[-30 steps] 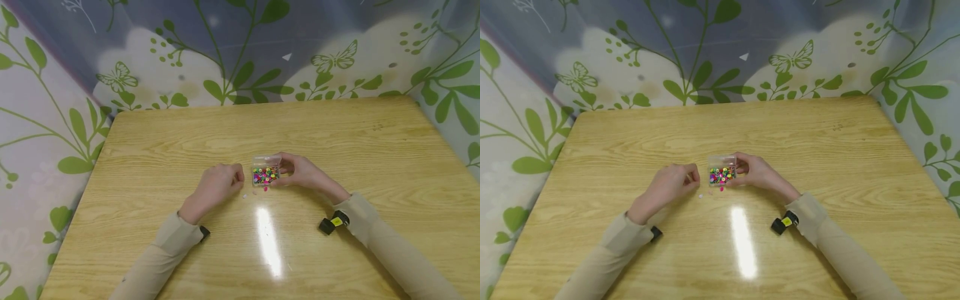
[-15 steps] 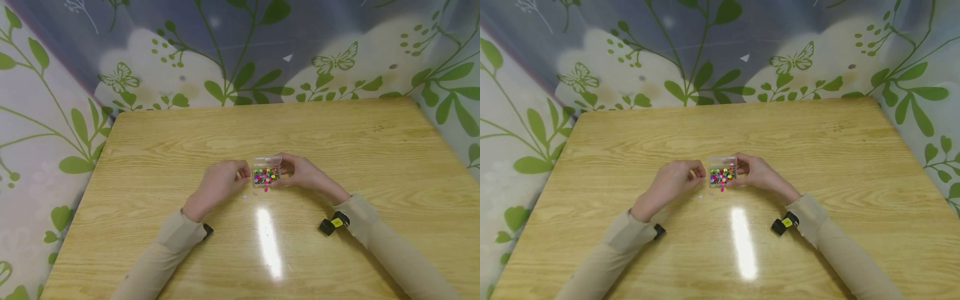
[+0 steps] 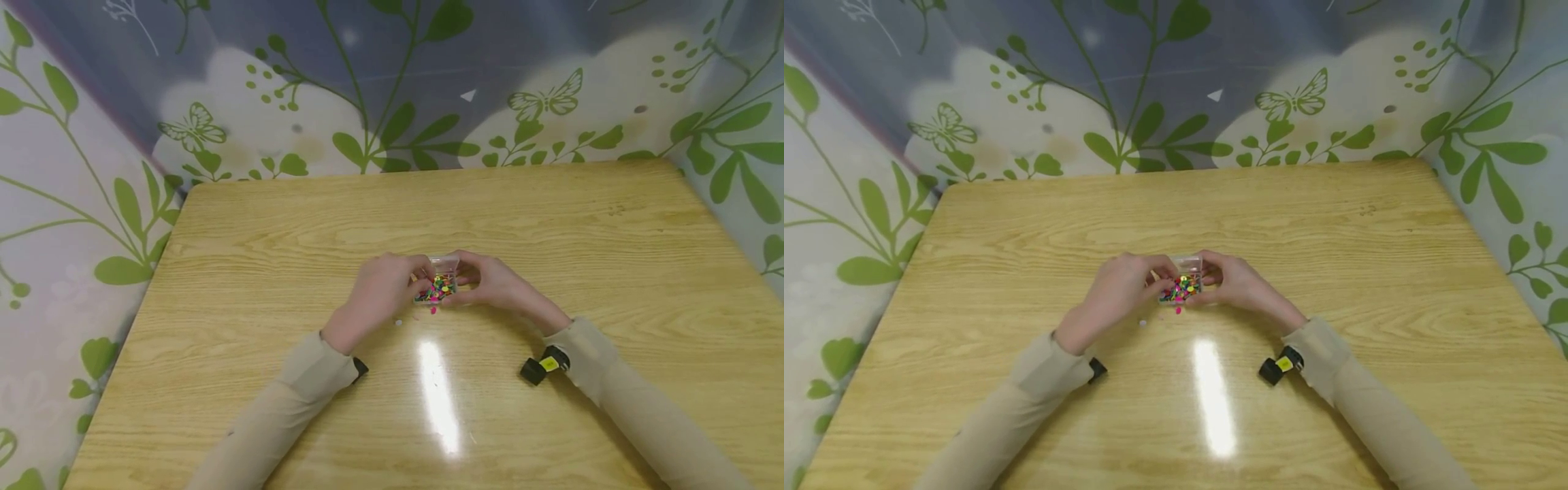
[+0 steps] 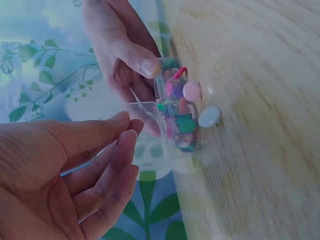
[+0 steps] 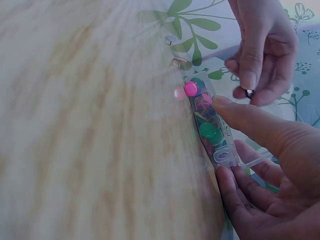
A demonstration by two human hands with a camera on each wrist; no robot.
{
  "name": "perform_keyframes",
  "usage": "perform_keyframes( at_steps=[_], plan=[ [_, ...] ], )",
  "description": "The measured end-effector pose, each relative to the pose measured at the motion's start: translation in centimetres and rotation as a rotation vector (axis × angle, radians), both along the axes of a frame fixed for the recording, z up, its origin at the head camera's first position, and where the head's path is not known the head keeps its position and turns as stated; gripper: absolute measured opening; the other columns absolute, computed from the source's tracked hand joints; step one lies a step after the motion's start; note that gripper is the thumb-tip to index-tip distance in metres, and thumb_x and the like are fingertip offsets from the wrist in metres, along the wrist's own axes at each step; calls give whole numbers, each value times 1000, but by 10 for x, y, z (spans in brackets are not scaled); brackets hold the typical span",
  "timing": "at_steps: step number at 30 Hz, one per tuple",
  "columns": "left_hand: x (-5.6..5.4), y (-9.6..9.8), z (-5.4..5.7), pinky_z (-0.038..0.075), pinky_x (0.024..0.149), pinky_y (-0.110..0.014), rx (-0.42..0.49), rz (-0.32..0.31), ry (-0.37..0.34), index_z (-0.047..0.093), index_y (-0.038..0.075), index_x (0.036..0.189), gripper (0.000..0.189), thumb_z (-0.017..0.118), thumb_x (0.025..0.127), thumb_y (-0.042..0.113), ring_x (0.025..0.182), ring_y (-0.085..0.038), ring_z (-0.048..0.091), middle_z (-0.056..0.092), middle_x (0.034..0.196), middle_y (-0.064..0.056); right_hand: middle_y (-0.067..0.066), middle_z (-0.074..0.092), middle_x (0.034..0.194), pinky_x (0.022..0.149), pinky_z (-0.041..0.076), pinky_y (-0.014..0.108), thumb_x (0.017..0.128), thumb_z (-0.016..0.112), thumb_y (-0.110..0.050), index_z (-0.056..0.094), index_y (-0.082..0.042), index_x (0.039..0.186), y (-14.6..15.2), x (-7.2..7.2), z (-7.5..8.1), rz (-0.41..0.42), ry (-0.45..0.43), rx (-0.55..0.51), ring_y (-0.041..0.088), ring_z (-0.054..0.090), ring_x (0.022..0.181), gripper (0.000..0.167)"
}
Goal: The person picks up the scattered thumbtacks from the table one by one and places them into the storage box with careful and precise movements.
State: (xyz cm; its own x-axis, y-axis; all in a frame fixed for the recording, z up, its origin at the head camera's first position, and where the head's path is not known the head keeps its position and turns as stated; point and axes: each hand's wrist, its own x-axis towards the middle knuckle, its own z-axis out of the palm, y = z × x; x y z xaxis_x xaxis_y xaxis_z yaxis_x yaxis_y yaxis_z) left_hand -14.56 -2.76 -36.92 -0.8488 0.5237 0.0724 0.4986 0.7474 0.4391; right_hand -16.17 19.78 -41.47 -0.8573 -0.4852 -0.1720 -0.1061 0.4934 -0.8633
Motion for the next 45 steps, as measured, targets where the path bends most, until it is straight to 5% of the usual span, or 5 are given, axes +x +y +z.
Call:
perform_keyframes(
  at_steps=[6, 16, 26, 34, 45],
  plan=[
    [0, 3, 1, 35, 44, -21, 7, 3, 2, 77, 19, 112, 17, 73, 95, 19, 54, -6, 54, 75, 85, 3, 9, 61, 136, 101, 51, 47, 80, 88, -20, 58, -17, 138, -1, 0, 0, -5, -18, 0, 32, 63, 121, 66],
    [3, 1, 0, 27, 44, -21, 20, 5, 23, 78, 19, 101, 8, 73, 95, 21, 49, -5, 36, 76, 92, 5, 10, 65, 124, 104, 49, 47, 80, 88, -23, 59, -18, 137, 0, 1, 1, -3, -3, 20, 32, 64, 118, 64],
    [5, -11, -2, 34, 46, -21, 49, 20, 15, 77, 17, 95, 7, 72, 96, 21, 52, -6, 48, 75, 86, 6, 13, 64, 128, 103, 49, 48, 81, 88, -19, 58, -13, 137, 0, 0, -1, -8, -8, 21, 32, 64, 117, 64],
    [12, -27, -6, 49, 59, -24, -69, -24, -43, 76, 19, 90, 5, 73, 94, 19, 68, -7, 62, 74, 85, 7, 11, 64, 126, 102, 50, 47, 79, 88, -20, 58, -15, 136, 0, 0, 0, -11, -13, 24, 31, 64, 116, 64],
    [20, -37, -11, 49, 60, -26, -134, -79, -144, 70, 20, 85, 13, 81, 87, 25, 68, -6, 60, 69, 78, 9, 12, 64, 124, 102, 50, 47, 80, 88, -20, 58, -14, 136, -1, 0, 1, -20, -18, 24, 30, 65, 115, 64]
  ],
)
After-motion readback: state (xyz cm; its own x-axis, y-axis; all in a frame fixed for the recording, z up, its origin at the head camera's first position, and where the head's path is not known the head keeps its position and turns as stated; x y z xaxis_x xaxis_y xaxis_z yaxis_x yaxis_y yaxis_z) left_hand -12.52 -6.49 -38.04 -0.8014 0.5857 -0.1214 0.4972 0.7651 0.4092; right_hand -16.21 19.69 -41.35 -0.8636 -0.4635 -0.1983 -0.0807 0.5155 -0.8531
